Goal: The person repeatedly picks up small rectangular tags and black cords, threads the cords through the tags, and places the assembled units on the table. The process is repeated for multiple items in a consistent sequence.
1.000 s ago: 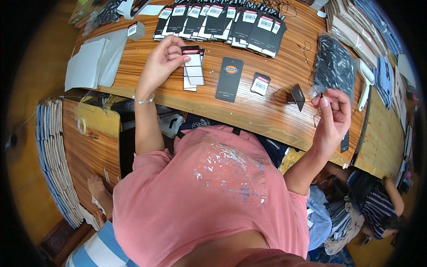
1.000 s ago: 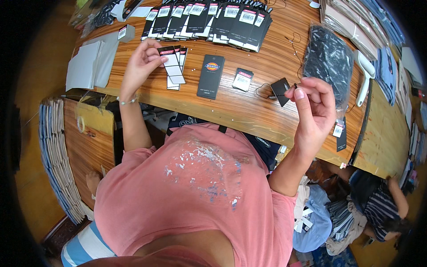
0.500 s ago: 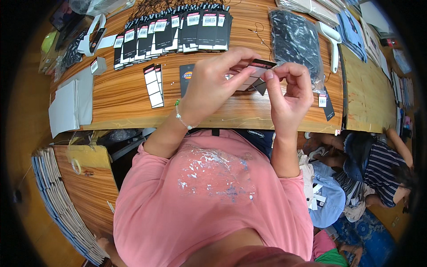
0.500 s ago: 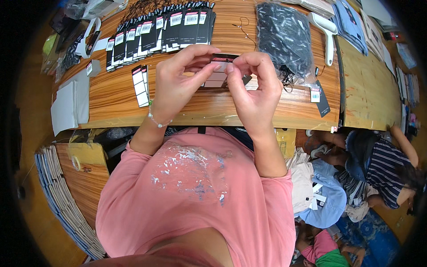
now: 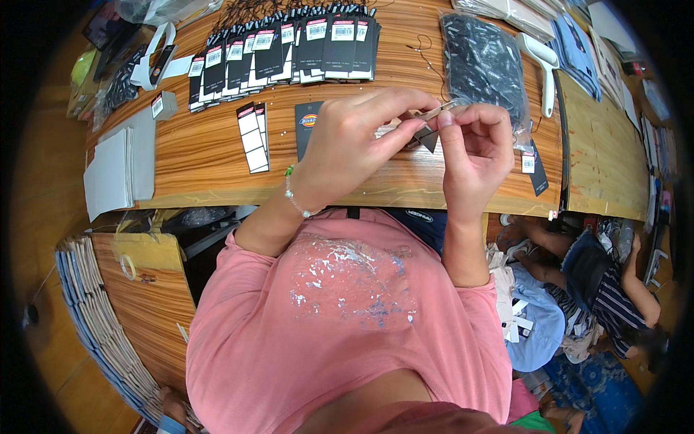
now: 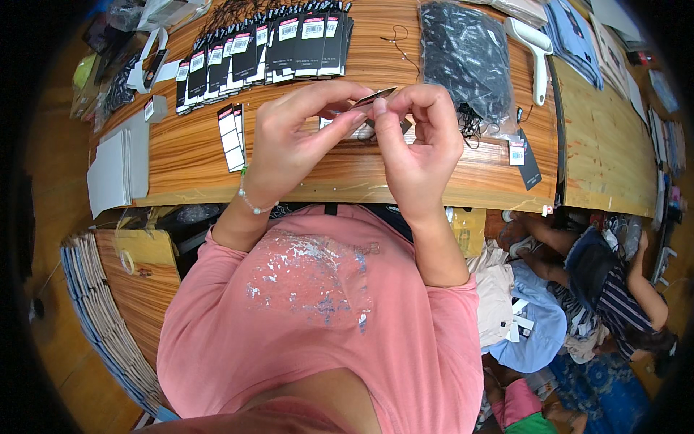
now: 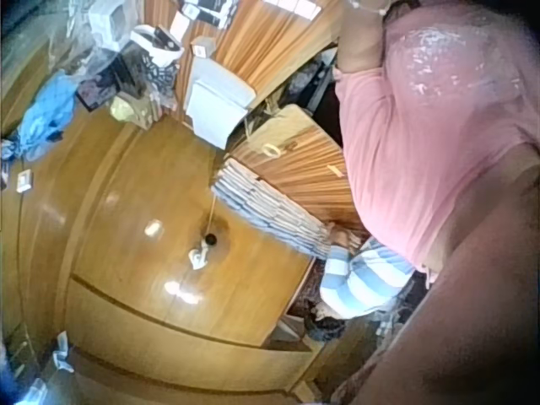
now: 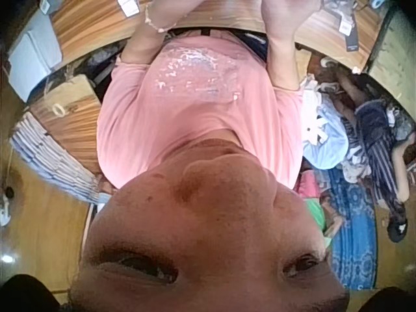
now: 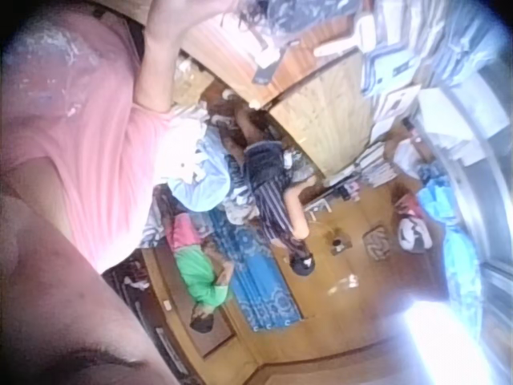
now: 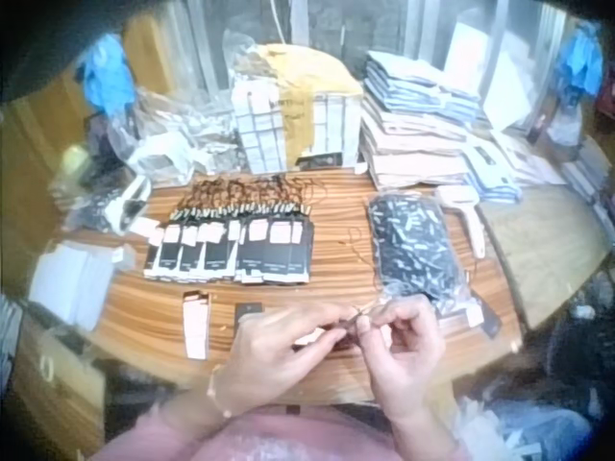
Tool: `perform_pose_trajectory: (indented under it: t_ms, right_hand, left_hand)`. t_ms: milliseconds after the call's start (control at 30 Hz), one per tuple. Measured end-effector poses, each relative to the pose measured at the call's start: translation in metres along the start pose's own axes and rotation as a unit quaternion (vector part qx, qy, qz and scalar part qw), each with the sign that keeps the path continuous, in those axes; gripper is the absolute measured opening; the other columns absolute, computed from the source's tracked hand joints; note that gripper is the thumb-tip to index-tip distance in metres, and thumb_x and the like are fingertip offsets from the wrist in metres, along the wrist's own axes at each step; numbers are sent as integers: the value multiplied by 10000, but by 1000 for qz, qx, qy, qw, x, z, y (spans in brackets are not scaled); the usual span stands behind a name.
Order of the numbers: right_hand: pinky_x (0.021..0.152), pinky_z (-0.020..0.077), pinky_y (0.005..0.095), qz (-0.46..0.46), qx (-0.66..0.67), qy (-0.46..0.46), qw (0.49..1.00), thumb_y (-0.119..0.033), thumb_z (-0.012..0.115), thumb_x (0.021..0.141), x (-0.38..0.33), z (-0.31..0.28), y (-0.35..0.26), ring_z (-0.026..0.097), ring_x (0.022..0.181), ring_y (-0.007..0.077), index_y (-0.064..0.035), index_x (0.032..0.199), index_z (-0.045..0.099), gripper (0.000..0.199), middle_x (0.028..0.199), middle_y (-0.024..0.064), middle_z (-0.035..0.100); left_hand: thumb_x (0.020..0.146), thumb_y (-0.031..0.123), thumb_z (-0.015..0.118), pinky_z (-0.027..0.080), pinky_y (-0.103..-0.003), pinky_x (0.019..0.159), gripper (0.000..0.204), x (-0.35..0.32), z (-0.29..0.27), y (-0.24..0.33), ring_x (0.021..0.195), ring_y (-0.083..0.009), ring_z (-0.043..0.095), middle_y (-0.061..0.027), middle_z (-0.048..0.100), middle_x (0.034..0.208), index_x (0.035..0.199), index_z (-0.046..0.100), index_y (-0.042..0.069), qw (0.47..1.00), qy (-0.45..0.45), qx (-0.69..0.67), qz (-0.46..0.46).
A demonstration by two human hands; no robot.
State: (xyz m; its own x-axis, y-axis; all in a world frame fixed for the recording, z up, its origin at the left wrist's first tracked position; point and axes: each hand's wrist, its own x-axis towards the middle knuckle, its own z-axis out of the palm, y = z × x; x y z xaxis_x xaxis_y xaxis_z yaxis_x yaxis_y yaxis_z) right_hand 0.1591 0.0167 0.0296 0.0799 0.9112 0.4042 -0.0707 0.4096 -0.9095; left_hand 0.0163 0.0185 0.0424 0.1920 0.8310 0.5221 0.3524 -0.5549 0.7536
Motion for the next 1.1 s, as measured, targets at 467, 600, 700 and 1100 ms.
perform_pose_trajectory:
  t_ms: [467, 600, 700, 1100]
  right_hand:
    - [616, 471, 198, 79, 177, -33, 980, 14, 564, 811, 5, -4, 6, 594, 695, 121, -18, 892, 438, 154, 767, 90, 593]
    - [631, 487, 212, 89, 186, -40, 978, 17, 566, 807, 7, -5, 8, 605, 693, 134, -1, 950, 443, 190, 774, 110, 612]
    - [641, 497, 221, 106, 143, -69, 982, 11, 567, 807, 11, -10, 6, 611, 689, 141, 31, 979, 481, 193, 791, 127, 622]
    - [719, 430, 219, 156, 144, -54, 976, -73, 593, 809, 17, -8, 20, 533, 772, 107, 7, 850, 591, 90, 881, 59, 563]
  left_hand:
    - [737, -56, 589, 490, -255, 704, 190, 0, -2, 1, 808, -175, 617, -104, 638, 890, 915, 632, -4, 998, -16, -56, -14]
    - [733, -62, 588, 491, -251, 699, 185, 1, -3, 0, 793, -175, 615, -97, 633, 886, 901, 638, -4, 999, -6, -49, 6]
    - [707, -75, 587, 493, -247, 692, 205, 3, -8, -1, 797, -184, 615, -95, 628, 882, 884, 645, 11, 999, -12, -21, 36]
    - [547, 39, 620, 421, -377, 790, 291, 24, -18, -29, 894, -197, 538, 17, 607, 857, 808, 681, 152, 941, -28, 200, 272]
